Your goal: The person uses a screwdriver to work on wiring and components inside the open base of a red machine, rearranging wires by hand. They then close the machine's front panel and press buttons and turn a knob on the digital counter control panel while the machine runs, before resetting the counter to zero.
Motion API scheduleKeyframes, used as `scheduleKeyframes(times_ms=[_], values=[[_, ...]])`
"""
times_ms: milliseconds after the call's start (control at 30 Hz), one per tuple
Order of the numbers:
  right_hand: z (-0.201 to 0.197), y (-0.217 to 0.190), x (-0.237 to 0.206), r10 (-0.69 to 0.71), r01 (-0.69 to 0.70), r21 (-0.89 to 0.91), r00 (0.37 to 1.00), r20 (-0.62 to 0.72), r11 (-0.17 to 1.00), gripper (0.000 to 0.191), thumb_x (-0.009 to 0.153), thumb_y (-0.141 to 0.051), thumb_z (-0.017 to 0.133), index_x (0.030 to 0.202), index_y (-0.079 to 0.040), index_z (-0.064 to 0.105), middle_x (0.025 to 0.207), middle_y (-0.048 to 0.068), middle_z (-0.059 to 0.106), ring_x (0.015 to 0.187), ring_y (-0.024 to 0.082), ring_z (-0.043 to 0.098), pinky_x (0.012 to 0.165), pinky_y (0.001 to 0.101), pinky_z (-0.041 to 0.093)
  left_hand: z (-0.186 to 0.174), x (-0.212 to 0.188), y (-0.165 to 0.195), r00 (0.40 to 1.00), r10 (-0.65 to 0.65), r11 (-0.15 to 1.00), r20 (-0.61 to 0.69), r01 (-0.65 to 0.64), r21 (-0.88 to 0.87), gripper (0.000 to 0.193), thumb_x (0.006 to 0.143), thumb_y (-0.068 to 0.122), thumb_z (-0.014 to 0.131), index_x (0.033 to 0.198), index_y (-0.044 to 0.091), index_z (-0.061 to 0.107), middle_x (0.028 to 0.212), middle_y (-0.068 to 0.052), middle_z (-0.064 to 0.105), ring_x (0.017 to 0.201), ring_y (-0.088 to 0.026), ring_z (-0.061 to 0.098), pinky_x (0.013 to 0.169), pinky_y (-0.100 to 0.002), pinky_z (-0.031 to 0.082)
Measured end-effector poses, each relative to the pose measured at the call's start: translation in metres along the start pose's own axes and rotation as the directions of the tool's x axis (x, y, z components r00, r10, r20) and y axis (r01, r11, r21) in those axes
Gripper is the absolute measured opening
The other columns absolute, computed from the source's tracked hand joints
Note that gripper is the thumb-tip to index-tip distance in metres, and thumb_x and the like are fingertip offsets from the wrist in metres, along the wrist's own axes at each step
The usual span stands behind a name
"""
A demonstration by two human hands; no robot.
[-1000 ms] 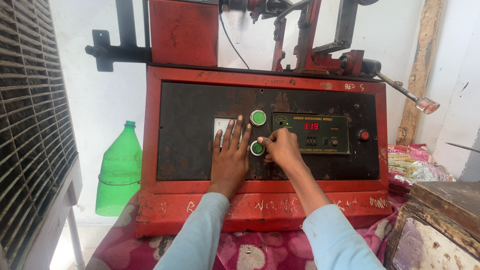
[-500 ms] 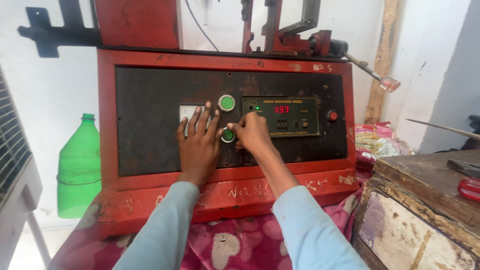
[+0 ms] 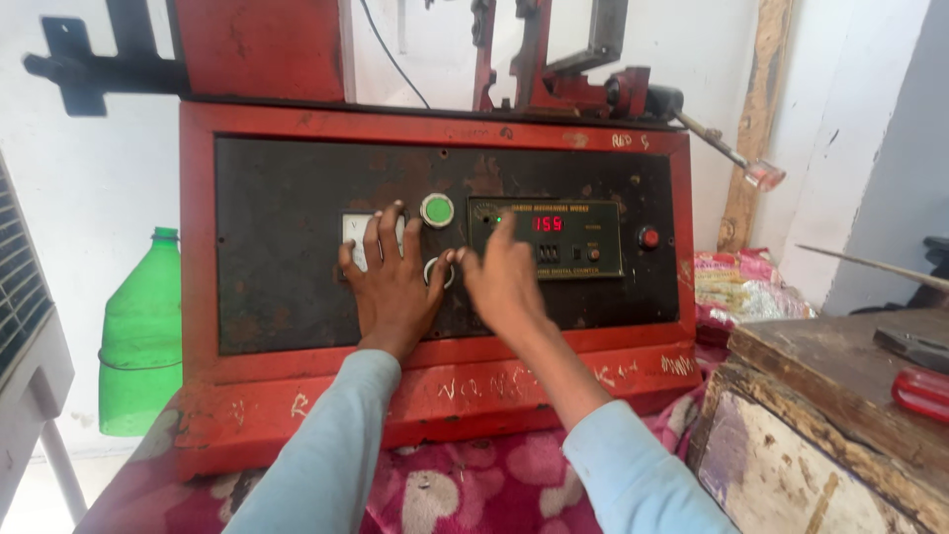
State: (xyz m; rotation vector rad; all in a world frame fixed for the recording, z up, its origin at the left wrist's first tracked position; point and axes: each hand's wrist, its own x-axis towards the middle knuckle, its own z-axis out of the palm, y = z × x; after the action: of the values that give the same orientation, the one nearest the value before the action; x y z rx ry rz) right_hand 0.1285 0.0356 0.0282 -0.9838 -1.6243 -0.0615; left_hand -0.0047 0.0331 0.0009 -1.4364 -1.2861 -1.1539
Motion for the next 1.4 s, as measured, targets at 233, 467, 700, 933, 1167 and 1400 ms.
scheduleKeyframes(times_ms=[233,467,700,933,1167,1400], values=[[-0.032,0.034,0.011,0.149,-0.142,-0.085,0.985,0.087,0.986,0.072,0.093,-0.046,0.074,0.136,0.009,0.056,0.093,0.032,0.071,0.092,0.047,0.073,0.077,0.0527,0.059,-0.002,0.003,0.001,0.997,0.052,0.994,0.059,-0.057,0.092,0.068,0.101,0.062,0.047,0.143,0.009,0.051,0.165,-0.011,0.032,0.156,-0.024,0.019,0.119,-0.063,0.014],[-0.036,0.057,-0.008,0.072,-0.006,-0.395,0.986,0.151,0.919,0.081,0.085,-0.058,0.069,0.15,-0.013,0.051,0.091,0.032,0.071,0.092,0.047,0.071,0.073,0.0556,0.059,-0.003,-0.001,0.003,0.993,0.098,0.992,0.065,-0.103,0.07,0.084,0.095,0.068,0.049,0.147,0.002,0.048,0.162,-0.013,0.034,0.154,-0.03,0.021,0.12,-0.059,0.015],[-0.052,0.062,-0.001,0.074,-0.037,-0.377,0.994,0.085,0.926,0.089,0.08,-0.063,0.073,0.141,0.0,0.056,0.078,0.029,0.072,0.081,0.041,0.075,0.067,0.0509,0.061,-0.001,-0.001,0.005,0.993,0.098,0.989,0.065,-0.104,0.108,0.082,0.096,0.068,0.047,0.148,0.003,0.048,0.163,-0.012,0.033,0.155,-0.029,0.021,0.122,-0.059,0.015],[-0.053,0.061,0.004,0.251,-0.209,-0.309,0.963,0.099,0.928,0.086,0.081,-0.058,0.073,0.144,-0.003,0.054,0.067,0.025,0.071,0.066,0.032,0.077,0.058,0.0489,0.061,-0.001,0.001,0.005,0.992,0.094,0.987,0.09,-0.105,0.124,0.08,0.096,0.066,0.044,0.147,0.004,0.048,0.163,-0.011,0.032,0.154,-0.029,0.02,0.121,-0.059,0.015],[-0.036,0.041,-0.001,0.178,-0.14,-0.271,0.977,0.12,0.952,0.055,0.101,-0.041,0.049,0.149,-0.016,0.055,0.073,0.02,0.073,0.065,0.034,0.077,0.061,0.0491,0.062,-0.001,0.001,0.004,0.992,0.098,0.988,0.081,-0.106,0.113,0.08,0.096,0.065,0.046,0.148,0.005,0.047,0.163,-0.011,0.032,0.155,-0.028,0.02,0.121,-0.06,0.016],[-0.019,0.024,0.001,-0.059,0.108,-0.351,0.988,0.145,0.93,0.06,0.099,-0.056,0.049,0.137,-0.011,0.064,0.085,0.024,0.074,0.081,0.04,0.075,0.069,0.0528,0.059,0.001,0.0,0.001,0.995,0.078,0.996,0.065,-0.081,0.046,0.079,0.095,0.063,0.052,0.147,0.004,0.048,0.163,-0.011,0.033,0.155,-0.028,0.021,0.121,-0.059,0.017]])
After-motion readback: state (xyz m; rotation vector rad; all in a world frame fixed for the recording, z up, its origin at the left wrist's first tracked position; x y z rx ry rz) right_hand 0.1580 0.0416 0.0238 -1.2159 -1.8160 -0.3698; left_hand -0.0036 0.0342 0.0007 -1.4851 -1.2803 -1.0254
